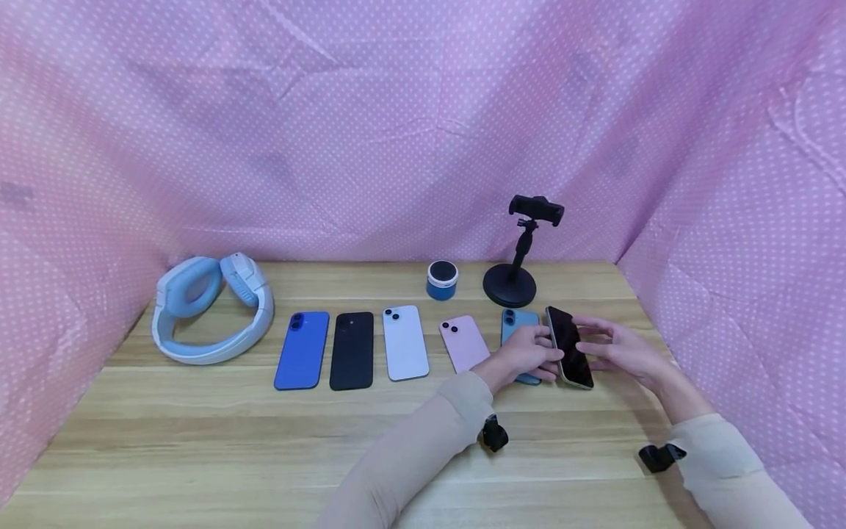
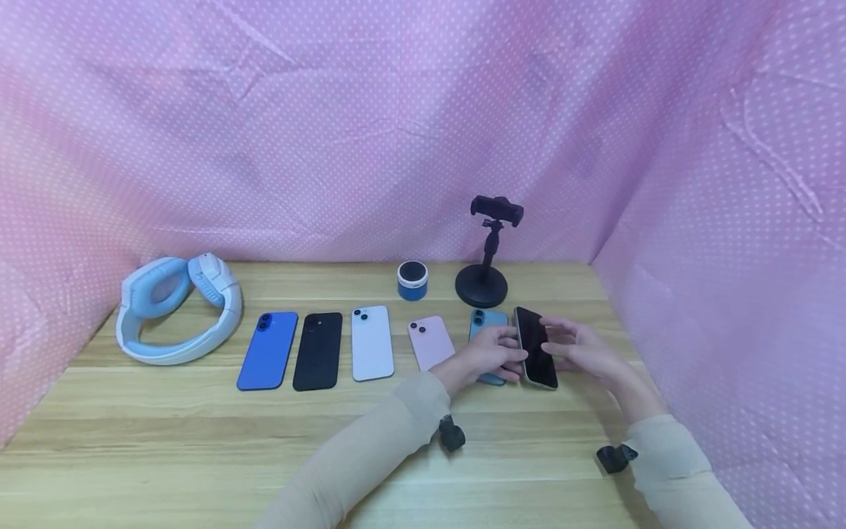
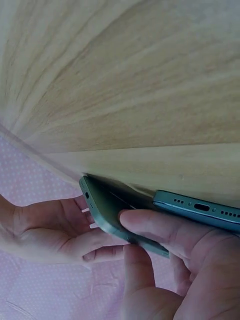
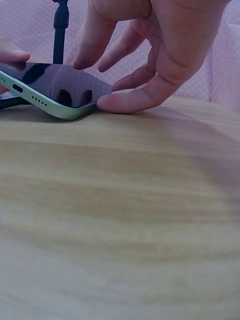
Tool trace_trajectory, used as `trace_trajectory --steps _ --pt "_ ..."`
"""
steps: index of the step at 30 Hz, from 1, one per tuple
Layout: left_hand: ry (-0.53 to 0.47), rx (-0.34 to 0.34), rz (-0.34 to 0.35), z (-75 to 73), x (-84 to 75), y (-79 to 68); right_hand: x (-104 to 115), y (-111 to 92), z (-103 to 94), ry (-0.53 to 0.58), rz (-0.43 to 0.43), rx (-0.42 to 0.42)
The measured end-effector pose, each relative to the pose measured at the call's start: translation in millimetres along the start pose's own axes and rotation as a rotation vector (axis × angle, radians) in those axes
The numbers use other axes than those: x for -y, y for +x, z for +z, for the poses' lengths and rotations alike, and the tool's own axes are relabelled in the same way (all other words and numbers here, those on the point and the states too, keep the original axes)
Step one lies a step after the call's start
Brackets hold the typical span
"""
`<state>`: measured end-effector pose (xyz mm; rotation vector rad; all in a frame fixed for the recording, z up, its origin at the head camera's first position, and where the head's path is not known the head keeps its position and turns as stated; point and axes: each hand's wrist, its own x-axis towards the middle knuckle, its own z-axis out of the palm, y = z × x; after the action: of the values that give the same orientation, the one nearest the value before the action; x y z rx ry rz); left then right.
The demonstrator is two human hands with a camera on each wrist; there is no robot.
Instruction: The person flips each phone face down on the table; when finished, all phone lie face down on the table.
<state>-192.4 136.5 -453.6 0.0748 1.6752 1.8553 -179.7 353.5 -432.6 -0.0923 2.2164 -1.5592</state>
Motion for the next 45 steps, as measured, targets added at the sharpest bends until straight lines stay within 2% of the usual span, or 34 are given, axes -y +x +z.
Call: trace_trajectory --steps 5,9,16,22,31,45 --pt "0.050 -0.028 -0.026 0.5 -1.9 -1.9 -0.8 1.8 2.1 -0.066 -0.025 -0.048" --pt "0.089 -0.031 -0.019 1.7 -3.5 -2.5 -2.1 2.0 0.5 -0.114 -0.028 -0.076" --pt "0.167 -0.020 -0.017 4.7 -6.5 -4.9 -4.8 3.2 -2.1 -0.173 -0.016 -0.065" --pt "0.255 -0.028 -0.017 8.1 -10.1 -9.6 -5.8 4.5 -2.2 -0.251 -0.025 -0.070" --pt "0.394 -0.037 -0.041 11.5 -13.6 -13.3 -6.2 7.0 -4.1 -0.306 -0.053 -0.065" --pt "0.381 -0.051 -0.031 10.4 -9.4 -17.4 0.5 4.3 -1.1 -0.352 -0.039 -0.080"
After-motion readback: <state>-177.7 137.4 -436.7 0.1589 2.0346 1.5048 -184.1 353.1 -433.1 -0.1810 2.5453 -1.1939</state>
